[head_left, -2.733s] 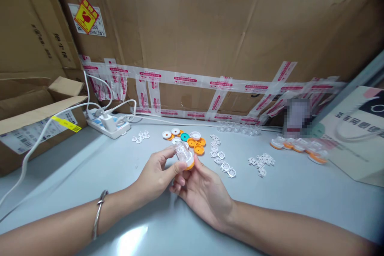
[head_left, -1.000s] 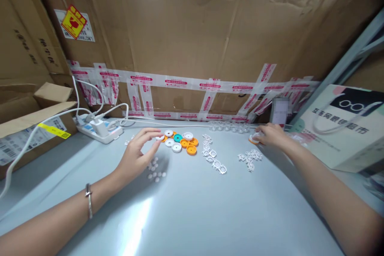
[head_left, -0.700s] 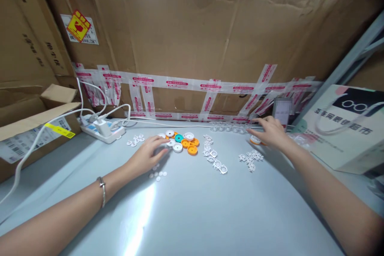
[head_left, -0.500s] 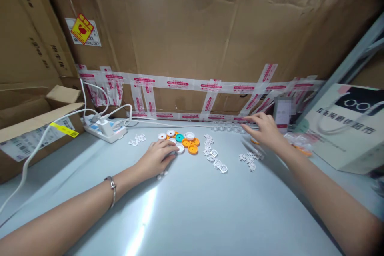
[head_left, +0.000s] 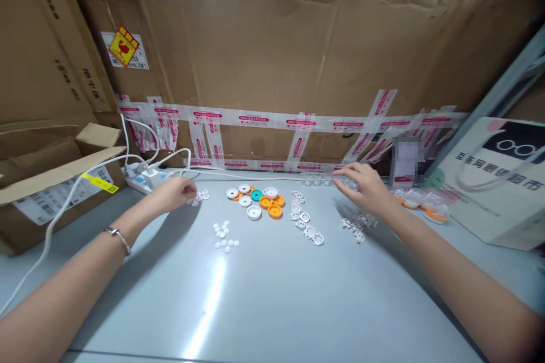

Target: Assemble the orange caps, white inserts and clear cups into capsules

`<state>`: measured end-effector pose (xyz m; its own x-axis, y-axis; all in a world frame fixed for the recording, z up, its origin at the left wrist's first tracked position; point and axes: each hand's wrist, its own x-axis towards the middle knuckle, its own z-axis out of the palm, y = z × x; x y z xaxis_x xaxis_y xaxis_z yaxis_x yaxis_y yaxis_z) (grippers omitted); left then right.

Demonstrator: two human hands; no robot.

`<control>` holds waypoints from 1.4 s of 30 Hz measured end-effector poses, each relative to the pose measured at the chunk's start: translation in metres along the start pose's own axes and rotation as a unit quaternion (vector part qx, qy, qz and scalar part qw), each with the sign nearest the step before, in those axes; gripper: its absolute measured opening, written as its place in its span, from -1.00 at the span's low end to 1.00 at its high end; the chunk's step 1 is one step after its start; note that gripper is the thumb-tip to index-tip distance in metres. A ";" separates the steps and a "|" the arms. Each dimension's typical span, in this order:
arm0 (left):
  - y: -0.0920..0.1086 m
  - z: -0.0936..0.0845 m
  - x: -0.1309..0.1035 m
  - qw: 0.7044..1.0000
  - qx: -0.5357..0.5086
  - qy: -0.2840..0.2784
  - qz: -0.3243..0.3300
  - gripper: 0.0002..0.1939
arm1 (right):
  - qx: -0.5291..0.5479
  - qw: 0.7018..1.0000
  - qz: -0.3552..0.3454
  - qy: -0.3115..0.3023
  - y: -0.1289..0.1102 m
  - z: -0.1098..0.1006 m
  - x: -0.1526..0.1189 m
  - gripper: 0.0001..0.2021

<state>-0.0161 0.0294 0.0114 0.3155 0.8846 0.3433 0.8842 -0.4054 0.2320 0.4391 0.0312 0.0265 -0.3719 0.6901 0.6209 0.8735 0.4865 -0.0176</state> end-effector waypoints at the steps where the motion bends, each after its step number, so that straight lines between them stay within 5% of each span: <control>1: -0.002 -0.001 -0.001 1.000 0.000 -0.011 -0.003 -0.86 | 0.001 1.000 -0.003 0.000 0.000 0.000 0.000 -0.79; 12: 0.013 0.001 0.000 0.999 -0.012 -0.046 -0.026 -0.89 | 0.027 1.000 -0.015 0.002 -0.009 -0.002 0.000 -0.80; 17: 0.071 -0.003 0.000 0.995 -0.058 -0.065 0.053 -0.88 | 0.061 0.998 -0.028 0.012 -0.016 -0.001 0.000 -0.82; 21: 0.126 0.009 -0.001 0.964 -0.102 -0.163 0.181 -0.88 | 0.076 0.996 -0.044 -0.002 -0.023 0.003 -0.001 -0.83; 26: 0.152 0.037 0.000 0.948 -0.118 -0.177 0.239 -0.89 | 0.085 0.993 -0.062 -0.044 -0.034 0.009 -0.005 -0.82; 30: 0.155 0.045 0.003 0.944 -0.133 -0.189 0.236 -0.89 | 0.104 0.990 -0.077 -0.063 -0.044 0.011 -0.008 -0.82; 35: 0.143 0.024 0.008 0.962 -0.146 -0.136 0.187 -0.77 | 0.134 0.984 -0.083 -0.082 -0.051 0.011 -0.009 -0.81; 38: 0.116 0.003 0.008 0.973 -0.137 -0.115 0.147 -0.76 | 0.178 0.978 -0.065 -0.084 -0.061 0.010 -0.009 -0.82; 42: 0.063 -0.017 0.005 0.976 -0.094 -0.161 0.114 -0.79 | 0.249 0.963 -0.049 -0.094 -0.081 0.010 -0.009 -0.83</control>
<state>0.0354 0.0043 0.0434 0.6154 0.7808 0.1079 0.7092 -0.6083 0.3564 0.3688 -0.0092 0.0144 -0.5357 0.6901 0.4867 0.5903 0.7182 -0.3685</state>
